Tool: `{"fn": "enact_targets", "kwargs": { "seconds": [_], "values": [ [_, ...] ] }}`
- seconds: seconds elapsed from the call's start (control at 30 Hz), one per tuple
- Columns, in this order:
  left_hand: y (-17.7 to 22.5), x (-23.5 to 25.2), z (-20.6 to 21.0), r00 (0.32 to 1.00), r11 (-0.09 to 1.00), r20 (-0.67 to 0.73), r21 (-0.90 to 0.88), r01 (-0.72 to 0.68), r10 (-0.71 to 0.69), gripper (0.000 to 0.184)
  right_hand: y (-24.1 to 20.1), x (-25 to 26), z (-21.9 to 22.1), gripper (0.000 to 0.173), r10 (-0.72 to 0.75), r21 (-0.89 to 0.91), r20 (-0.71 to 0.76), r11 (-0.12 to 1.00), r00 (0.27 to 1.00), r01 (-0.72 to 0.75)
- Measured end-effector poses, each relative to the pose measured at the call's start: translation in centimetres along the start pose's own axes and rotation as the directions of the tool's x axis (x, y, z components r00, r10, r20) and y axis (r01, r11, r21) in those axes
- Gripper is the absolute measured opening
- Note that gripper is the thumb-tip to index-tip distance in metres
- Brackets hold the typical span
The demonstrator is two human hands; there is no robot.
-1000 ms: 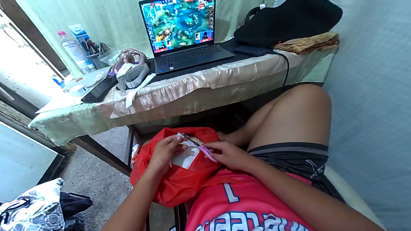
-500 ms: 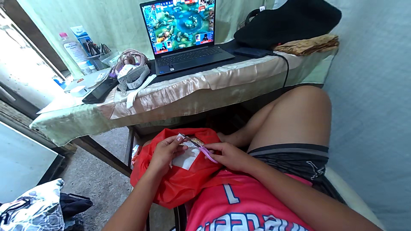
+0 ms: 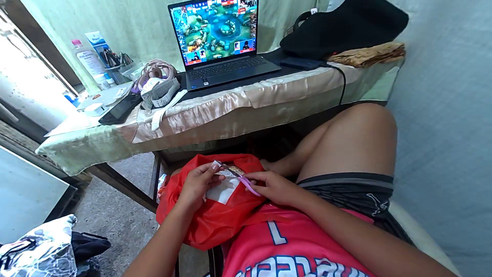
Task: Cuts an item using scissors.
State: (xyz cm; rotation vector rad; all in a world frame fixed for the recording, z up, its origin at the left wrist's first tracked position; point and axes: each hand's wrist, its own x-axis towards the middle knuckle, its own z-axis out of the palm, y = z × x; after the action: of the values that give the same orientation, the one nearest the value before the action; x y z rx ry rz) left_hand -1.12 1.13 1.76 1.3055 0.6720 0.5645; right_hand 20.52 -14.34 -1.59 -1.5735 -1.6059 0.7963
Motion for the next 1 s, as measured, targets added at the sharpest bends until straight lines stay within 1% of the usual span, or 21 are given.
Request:
{"fn": "enact_targets", "kwargs": {
  "seconds": [1.0],
  "values": [
    [-0.07,-0.04,-0.04,1.0,1.0,0.002,-0.008,0.0,0.0,0.028,-0.1,0.02,-0.03,0.036,0.012,-0.002,0.014,1.0,1.0,-0.012]
  ]
}}
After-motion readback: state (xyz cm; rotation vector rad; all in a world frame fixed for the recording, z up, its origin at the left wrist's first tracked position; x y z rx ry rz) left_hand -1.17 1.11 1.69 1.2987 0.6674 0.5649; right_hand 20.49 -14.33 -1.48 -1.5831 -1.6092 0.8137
